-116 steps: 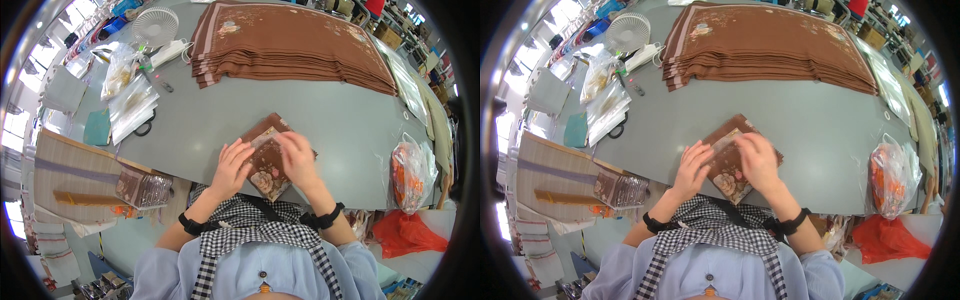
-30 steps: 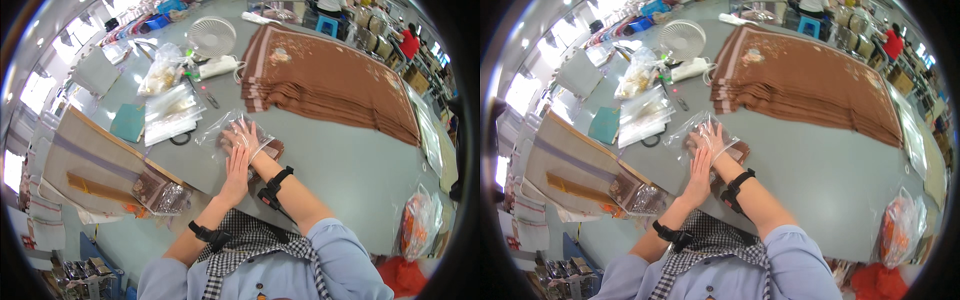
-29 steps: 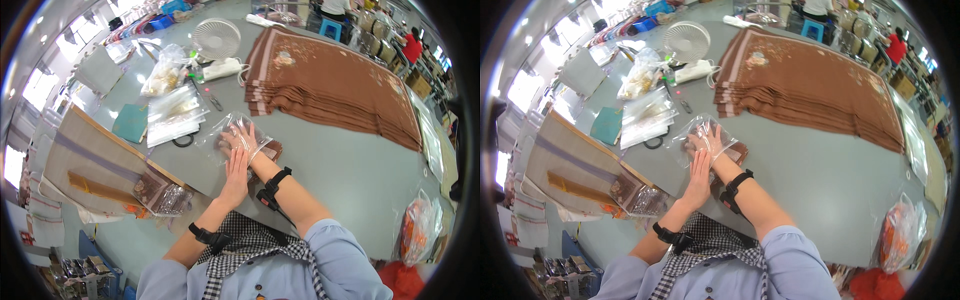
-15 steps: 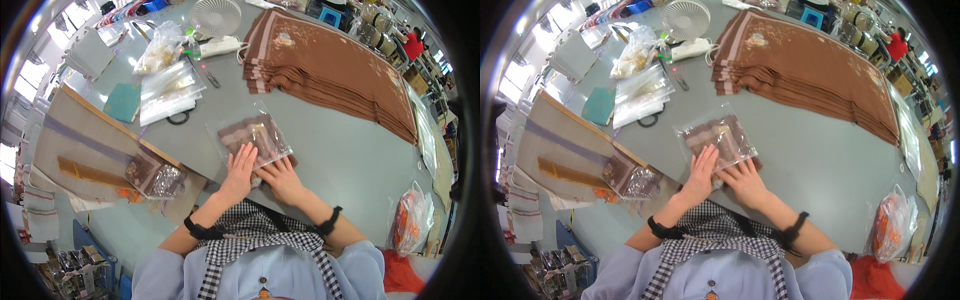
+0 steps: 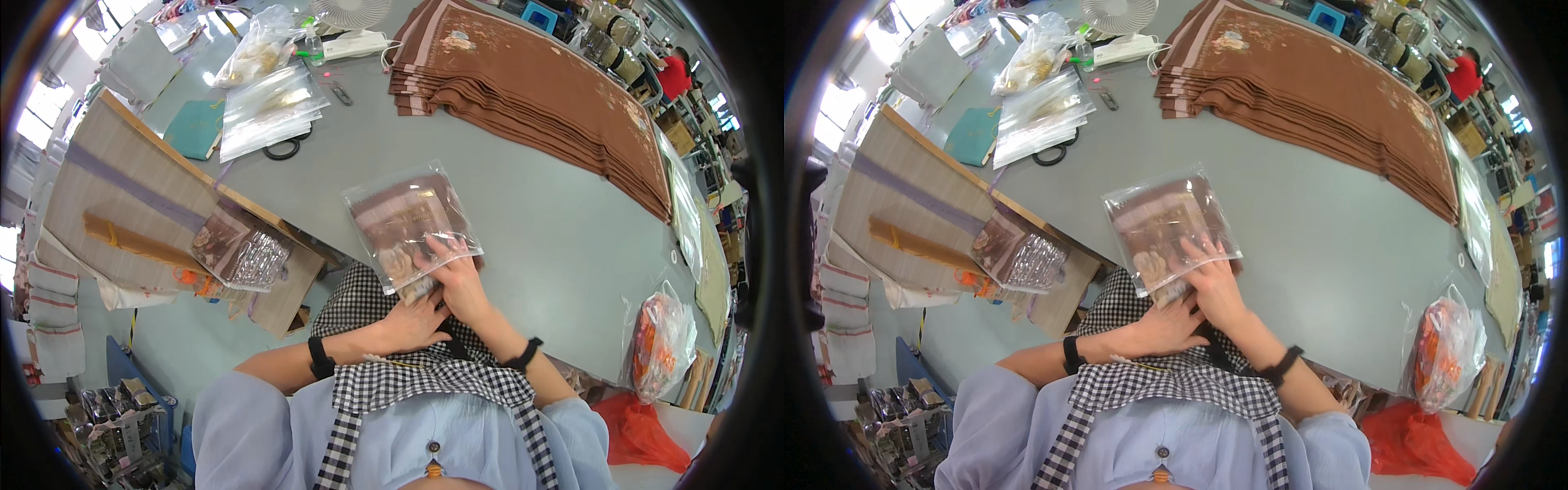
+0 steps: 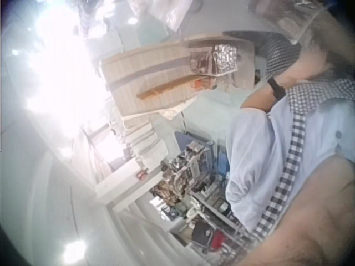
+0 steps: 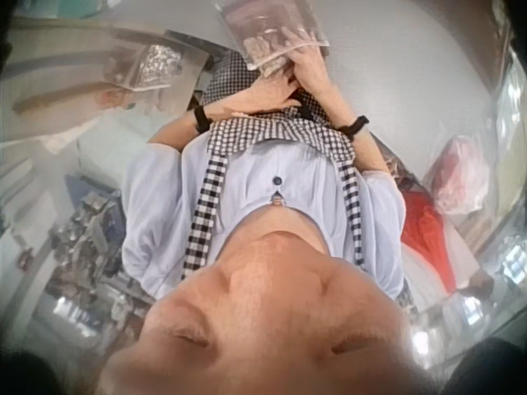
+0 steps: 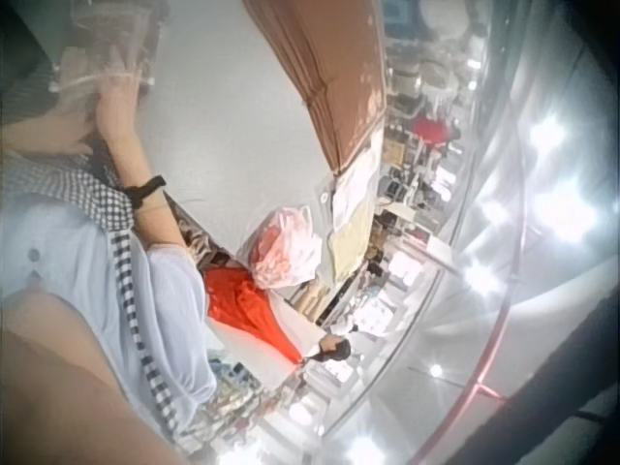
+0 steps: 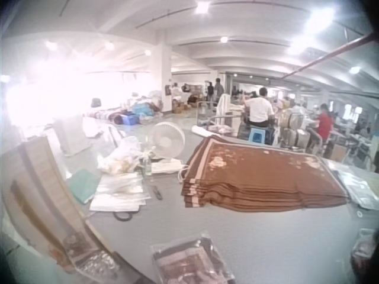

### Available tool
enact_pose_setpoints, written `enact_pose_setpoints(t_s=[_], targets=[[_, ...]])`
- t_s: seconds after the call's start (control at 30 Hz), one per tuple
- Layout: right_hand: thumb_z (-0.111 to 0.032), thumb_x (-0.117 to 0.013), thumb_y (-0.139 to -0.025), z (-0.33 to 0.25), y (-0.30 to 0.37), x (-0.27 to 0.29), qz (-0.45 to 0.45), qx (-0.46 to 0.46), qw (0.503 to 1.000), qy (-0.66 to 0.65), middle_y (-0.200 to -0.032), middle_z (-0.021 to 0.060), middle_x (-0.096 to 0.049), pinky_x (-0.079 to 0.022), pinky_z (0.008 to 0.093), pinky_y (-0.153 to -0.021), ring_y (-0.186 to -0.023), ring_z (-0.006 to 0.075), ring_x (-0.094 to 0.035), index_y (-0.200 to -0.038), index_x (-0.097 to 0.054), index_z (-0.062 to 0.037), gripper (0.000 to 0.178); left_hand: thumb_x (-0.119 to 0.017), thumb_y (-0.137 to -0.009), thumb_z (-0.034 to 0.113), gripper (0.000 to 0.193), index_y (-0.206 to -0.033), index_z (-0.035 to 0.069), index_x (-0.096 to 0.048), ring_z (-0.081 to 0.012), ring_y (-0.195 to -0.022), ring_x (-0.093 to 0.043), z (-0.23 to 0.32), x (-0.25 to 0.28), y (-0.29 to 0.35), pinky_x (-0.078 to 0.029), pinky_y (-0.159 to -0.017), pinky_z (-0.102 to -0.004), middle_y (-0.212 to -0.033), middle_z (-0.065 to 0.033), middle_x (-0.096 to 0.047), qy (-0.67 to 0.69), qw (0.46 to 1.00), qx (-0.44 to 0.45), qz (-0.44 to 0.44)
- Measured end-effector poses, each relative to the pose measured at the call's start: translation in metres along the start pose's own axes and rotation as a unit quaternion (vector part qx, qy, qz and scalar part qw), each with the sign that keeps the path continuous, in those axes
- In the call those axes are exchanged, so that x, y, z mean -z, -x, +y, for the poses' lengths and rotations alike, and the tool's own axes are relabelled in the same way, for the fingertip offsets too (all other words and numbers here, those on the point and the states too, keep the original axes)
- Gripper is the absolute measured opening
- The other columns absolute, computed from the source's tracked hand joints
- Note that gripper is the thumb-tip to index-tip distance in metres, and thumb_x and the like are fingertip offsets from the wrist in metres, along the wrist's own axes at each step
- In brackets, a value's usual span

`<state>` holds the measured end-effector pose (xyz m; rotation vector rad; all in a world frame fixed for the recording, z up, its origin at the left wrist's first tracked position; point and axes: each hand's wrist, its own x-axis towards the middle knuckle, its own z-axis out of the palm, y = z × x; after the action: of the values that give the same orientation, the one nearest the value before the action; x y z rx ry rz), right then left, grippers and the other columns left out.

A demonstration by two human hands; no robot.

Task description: The person repeatedly folds brown patterned textiles and places each folded piece into a clear plastic bag. The person stacks the packaged items on the left side of the table.

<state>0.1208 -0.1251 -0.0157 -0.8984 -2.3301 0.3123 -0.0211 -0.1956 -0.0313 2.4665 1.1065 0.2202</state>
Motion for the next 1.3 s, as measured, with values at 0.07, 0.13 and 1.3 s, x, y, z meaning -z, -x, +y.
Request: enact_pose_setpoints(t_s=[0.07,0.13,1.3], targets=[[-0.005,-0.056,-0.079,0.011,-0.024,-0.008,-0.047,-0.041,0.998,-0.008,-0.14,0.0131,-0.049,-0.028,0.055,-0.111,-0.134,0.0418,-0.037,-0.121,-0.065,-0.0159,0.044,-0.068,-0.08,0.046,0.07,-0.131,0.002,-0.051,-0.0443,-0.135,-0.027,0.003,0.017,0.001,-0.02,-0.111,-0.0583,-0.14,-0.0279,-0.034,0.003,0.999,-0.029,0.032],[-0.013,-0.058,-0.081,0.006,-0.034,-0.008,-0.071,-0.048,0.995,0.043,-0.144,0.0146,-0.044,-0.026,0.0584,-0.11,-0.135,0.045,-0.034,-0.129,-0.059,-0.0185,0.049,-0.068,-0.081,0.042,0.059,-0.127,0.006,-0.057,-0.0375,-0.128,-0.042,0.003,0.044,0.0,-0.02,-0.111,-0.057,-0.133,-0.0226,-0.048,0.015,0.998,-0.048,0.031],[-0.002,-0.064,-0.084,0.019,-0.015,0.012,0.075,-0.197,0.965,-0.154,-0.111,0.0127,-0.067,-0.051,0.0371,-0.089,-0.105,0.03,-0.062,-0.108,-0.067,-0.0048,0.024,-0.061,-0.093,0.022,0.021,-0.101,0.003,-0.061,-0.0132,-0.063,-0.06,-0.083,0.062,0.078,-0.048,-0.055,-0.0242,-0.083,-0.0061,-0.064,0.297,0.866,0.325,0.236]])
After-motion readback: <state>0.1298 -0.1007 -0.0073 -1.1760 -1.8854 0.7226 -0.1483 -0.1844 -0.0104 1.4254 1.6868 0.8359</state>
